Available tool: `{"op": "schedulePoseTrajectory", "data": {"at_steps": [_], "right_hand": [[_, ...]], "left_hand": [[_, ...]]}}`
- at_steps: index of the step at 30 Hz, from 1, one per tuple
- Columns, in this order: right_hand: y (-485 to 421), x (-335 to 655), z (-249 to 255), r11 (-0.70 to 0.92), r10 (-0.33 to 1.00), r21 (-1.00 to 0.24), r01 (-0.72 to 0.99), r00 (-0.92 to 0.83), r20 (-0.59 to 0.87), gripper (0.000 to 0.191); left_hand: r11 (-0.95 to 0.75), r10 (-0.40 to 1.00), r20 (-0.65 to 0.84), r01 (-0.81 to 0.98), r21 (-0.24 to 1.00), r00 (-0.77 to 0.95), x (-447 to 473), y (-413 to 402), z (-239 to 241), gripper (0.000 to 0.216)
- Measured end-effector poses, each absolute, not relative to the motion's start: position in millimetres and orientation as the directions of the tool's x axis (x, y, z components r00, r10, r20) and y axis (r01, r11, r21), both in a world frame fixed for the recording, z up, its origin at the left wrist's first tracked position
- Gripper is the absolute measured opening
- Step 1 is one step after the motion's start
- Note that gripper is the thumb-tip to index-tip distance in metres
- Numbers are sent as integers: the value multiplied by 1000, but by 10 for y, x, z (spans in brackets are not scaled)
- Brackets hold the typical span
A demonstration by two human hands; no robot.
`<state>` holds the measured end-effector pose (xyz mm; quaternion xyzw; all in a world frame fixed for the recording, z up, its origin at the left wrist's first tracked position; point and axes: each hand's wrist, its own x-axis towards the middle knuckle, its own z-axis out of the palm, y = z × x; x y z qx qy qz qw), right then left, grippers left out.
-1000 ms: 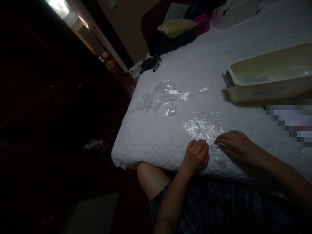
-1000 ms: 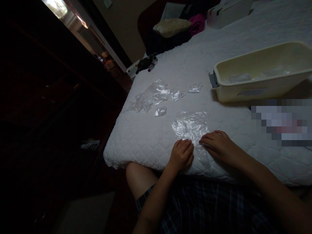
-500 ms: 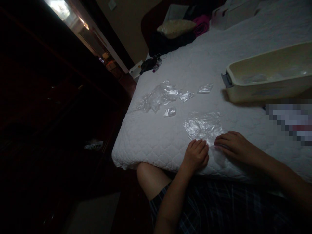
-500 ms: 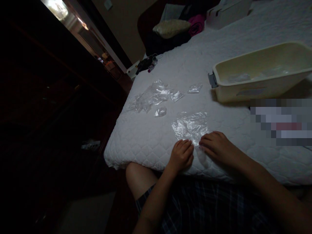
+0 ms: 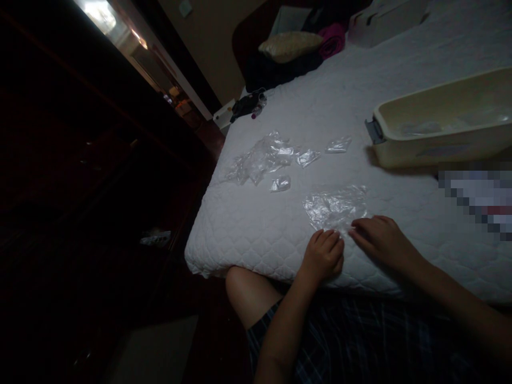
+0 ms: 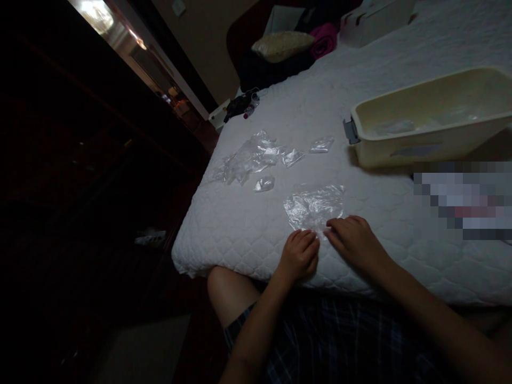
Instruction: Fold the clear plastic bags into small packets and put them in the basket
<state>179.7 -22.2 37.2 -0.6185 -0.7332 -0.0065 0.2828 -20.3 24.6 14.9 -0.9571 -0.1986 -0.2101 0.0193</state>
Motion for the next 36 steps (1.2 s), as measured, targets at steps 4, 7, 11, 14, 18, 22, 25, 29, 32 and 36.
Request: {"op": "schedulePoseTrajectory", "data": {"at_steps": [4,7,11,14,18,22,25,29,32,36], "right_hand": [[-223,1776,366,232,891,-338,912,-60,450,25],[-230,1773,380,257,891,-319,912,-96,443,24],[-241,1777,387,276,896,-276,921,-143,421,24],[-242,1773,392,282,890,-257,924,-152,430,25],[-240,1764,412,292,882,-248,924,-159,444,25],[-244,1762,457,289,890,-278,916,-150,430,27],[-247,1763,477,282,892,-310,908,-129,433,28],[-245,1748,425,314,864,-313,896,-133,486,33],[-239,1731,339,349,857,-297,889,-175,485,36],[-238,1722,248,357,873,-275,893,-214,438,36]], "left_hand": [[-919,377,402,391,53,834,-202,245,146,34],[-917,382,410,395,56,828,-202,245,151,34],[-911,393,426,409,59,815,-210,234,150,34],[-903,392,465,428,29,794,-218,218,134,35],[-901,377,463,434,-18,802,-217,215,120,41],[-900,397,415,437,-1,819,-201,224,146,37],[-894,415,401,447,17,816,-193,221,178,34],[-895,421,374,447,20,827,-190,221,187,34],[-898,412,390,439,24,823,-189,229,171,33],[-897,414,418,440,36,809,-189,231,162,30]]}}
